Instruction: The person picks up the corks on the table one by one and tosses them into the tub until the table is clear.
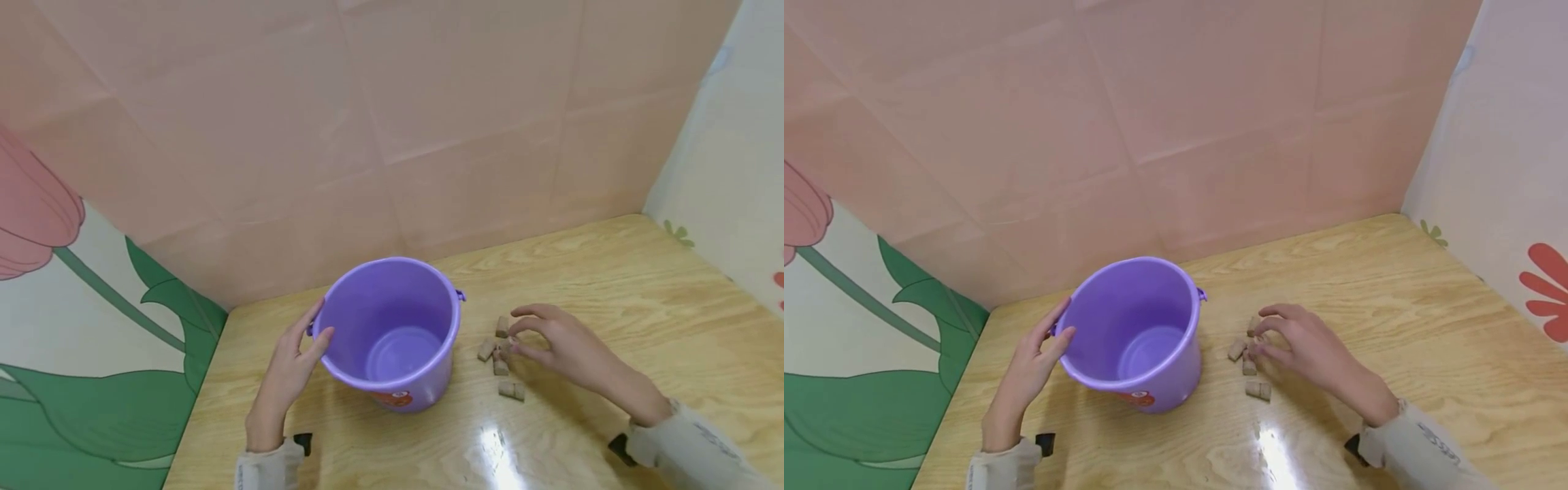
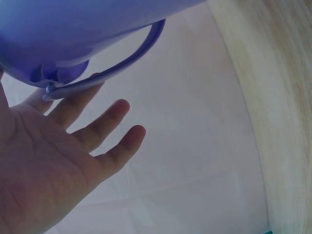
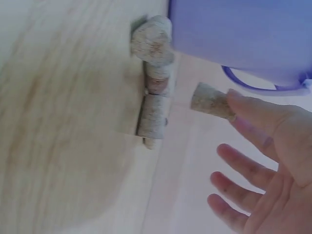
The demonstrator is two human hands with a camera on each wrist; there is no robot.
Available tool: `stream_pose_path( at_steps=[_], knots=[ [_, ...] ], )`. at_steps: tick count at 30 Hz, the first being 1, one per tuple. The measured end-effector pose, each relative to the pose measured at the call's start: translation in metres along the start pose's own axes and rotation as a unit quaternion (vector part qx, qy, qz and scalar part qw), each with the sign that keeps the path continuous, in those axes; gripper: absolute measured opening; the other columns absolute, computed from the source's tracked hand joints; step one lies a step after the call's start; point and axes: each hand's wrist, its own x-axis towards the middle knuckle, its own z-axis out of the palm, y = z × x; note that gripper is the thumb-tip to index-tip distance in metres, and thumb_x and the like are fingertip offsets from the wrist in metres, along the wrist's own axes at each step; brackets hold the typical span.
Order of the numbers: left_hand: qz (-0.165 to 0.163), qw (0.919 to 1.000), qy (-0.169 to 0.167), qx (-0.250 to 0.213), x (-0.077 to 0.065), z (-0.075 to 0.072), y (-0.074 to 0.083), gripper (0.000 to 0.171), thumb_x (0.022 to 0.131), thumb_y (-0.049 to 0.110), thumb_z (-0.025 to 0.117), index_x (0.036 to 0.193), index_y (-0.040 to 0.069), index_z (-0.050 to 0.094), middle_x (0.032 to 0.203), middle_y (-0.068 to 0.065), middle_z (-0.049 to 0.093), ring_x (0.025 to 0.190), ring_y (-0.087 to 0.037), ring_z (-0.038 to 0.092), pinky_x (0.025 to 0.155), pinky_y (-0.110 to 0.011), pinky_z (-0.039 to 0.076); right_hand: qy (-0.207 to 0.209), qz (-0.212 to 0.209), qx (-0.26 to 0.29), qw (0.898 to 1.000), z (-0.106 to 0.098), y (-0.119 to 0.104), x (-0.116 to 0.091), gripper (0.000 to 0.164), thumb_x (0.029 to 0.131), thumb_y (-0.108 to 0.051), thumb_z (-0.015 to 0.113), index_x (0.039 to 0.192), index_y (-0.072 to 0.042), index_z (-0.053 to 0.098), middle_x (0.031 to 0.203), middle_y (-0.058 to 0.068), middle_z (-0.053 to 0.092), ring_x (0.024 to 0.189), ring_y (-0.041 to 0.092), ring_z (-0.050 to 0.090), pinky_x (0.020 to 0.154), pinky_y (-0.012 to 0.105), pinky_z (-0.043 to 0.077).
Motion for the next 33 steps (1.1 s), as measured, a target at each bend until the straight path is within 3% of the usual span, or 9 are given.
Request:
stream_pose_path(
  at_steps=[12,17,20,25,29,33],
  knots=[
    [0.001,1.0,0.003,-0.008,0.0,0.001,0.0,0.058,0.099,0.034,0.06,0.151,0.016,0.042,0.149,-0.01,0.051,0.133,-0.029,0.048,0.116,-0.059,0.029,0.053,-0.008,0.032,0.998,-0.015,-0.007,0.015,0.019,0.082,-0.018,0.08,0.1,-0.016,0.074,0.125,0.016,0.065,0.113,0.04,0.06,0.09,0.061,0.049],
    [0.006,0.9998,0.011,-0.015,0.0,0.002,-0.002,0.057,0.099,0.031,0.061,0.15,0.016,0.044,0.143,-0.01,0.056,0.125,-0.027,0.052,0.114,-0.056,0.032,0.102,-0.014,0.042,0.994,-0.024,-0.012,0.023,0.022,0.08,-0.012,0.081,0.101,-0.013,0.074,0.125,0.014,0.065,0.113,0.038,0.061,0.084,0.055,0.052],
    [0.007,0.9997,0.013,-0.02,0.0,0.002,-0.002,0.057,0.098,0.03,0.062,0.15,0.016,0.044,0.138,-0.01,0.059,0.119,-0.025,0.053,0.112,-0.055,0.034,0.139,-0.022,0.053,0.989,-0.03,-0.015,0.03,0.027,0.076,-0.007,0.083,0.101,-0.011,0.074,0.124,0.012,0.066,0.113,0.035,0.061,0.09,0.036,0.051],
    [0.004,0.9997,0.012,-0.022,0.0,0.002,-0.001,0.057,0.098,0.03,0.061,0.15,0.016,0.044,0.137,-0.01,0.059,0.12,-0.025,0.053,0.112,-0.056,0.034,0.196,-0.047,0.079,0.976,-0.037,-0.022,0.039,0.036,0.069,0.001,0.085,0.102,-0.008,0.074,0.118,0.011,0.068,0.112,0.022,0.062,0.1,0.004,0.034],
    [0.002,0.9997,0.012,-0.021,0.0,0.002,-0.001,0.057,0.098,0.03,0.061,0.151,0.016,0.044,0.138,-0.011,0.058,0.123,-0.026,0.052,0.113,-0.057,0.034,0.229,-0.078,0.119,0.963,-0.036,-0.029,0.045,0.038,0.066,0.004,0.085,0.101,-0.005,0.074,0.112,0.011,0.07,0.112,0.006,0.059,0.101,0.008,0.038],
    [0.001,0.9997,0.013,-0.021,0.0,0.002,-0.002,0.057,0.098,0.03,0.062,0.15,0.016,0.044,0.138,-0.01,0.059,0.122,-0.026,0.053,0.112,-0.057,0.035,0.253,-0.111,0.152,0.949,-0.033,-0.035,0.05,0.033,0.069,0.001,0.084,0.1,-0.003,0.075,0.109,0.012,0.07,0.112,0.003,0.06,0.1,0.011,0.043]
  ],
)
